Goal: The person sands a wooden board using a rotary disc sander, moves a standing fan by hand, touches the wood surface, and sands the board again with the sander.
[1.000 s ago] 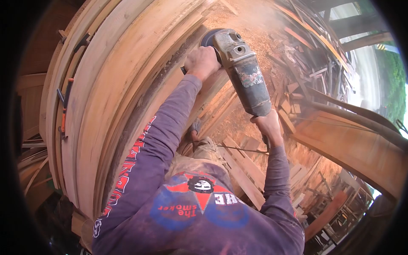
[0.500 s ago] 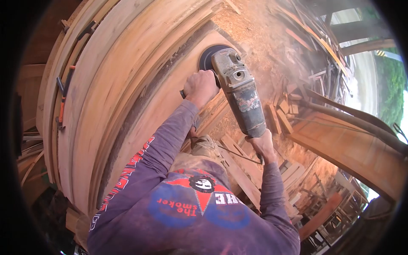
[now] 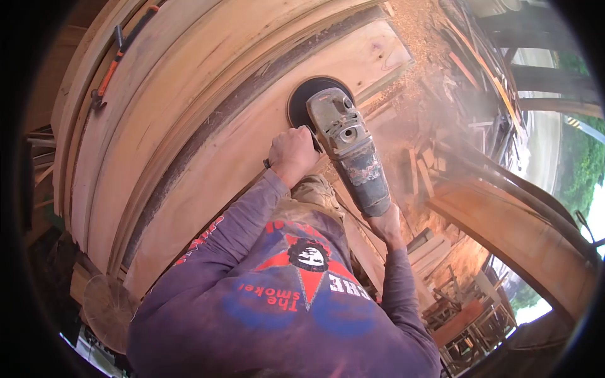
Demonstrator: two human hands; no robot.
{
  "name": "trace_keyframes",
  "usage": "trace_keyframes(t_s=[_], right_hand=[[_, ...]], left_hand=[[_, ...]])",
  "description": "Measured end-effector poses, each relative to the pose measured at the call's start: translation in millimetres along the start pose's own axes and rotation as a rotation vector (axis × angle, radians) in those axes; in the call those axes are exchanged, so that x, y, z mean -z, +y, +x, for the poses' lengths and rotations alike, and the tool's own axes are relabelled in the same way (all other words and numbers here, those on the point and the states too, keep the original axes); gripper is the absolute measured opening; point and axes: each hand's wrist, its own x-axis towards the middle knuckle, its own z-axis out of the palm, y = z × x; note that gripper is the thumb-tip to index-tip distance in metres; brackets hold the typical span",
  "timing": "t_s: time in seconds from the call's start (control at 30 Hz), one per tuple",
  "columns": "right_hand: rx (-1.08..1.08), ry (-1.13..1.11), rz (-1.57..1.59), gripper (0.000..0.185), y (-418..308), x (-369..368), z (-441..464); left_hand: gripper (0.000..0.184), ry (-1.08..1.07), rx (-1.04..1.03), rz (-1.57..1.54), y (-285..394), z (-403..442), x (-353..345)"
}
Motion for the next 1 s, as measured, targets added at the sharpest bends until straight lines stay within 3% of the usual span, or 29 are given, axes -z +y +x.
trace_keyframes(t_s=[0.37, 0.5, 0.7, 0.87, 0.97, 1.0], right_hand=[[0.203, -0.097, -0.265, 0.035, -11.2, -138.6, -97.8], [0.436, -0.190, -0.291, 0.034, -28.7, -192.8, -126.4], [0.370, -0.151, -0.182, 0.051, -60.4, -225.7, -156.6], [0.414, -0.202, -0.357, 0.043, -85.3, -228.6, -163.9], [0.394, -0.153, -0.191, 0.039, -58.2, -219.5, -152.8], [0.316, -0.187, -0.194, 0.050, -56.2, -210.1, -150.0]], left_hand=[[0.030, 0.147, 0.164, -0.133, -169.0, -176.7, -19.3], [0.036, 0.159, 0.342, -0.100, -222.6, -237.3, -11.2], [0.035, 0.248, 0.464, -0.161, -285.2, -306.6, -31.7], [0.031, 0.316, 0.493, -0.202, -297.0, -324.6, -37.6], [0.035, 0.266, 0.436, -0.176, -279.6, -298.5, -35.3], [0.035, 0.232, 0.423, -0.173, -263.5, -289.9, -25.9]])
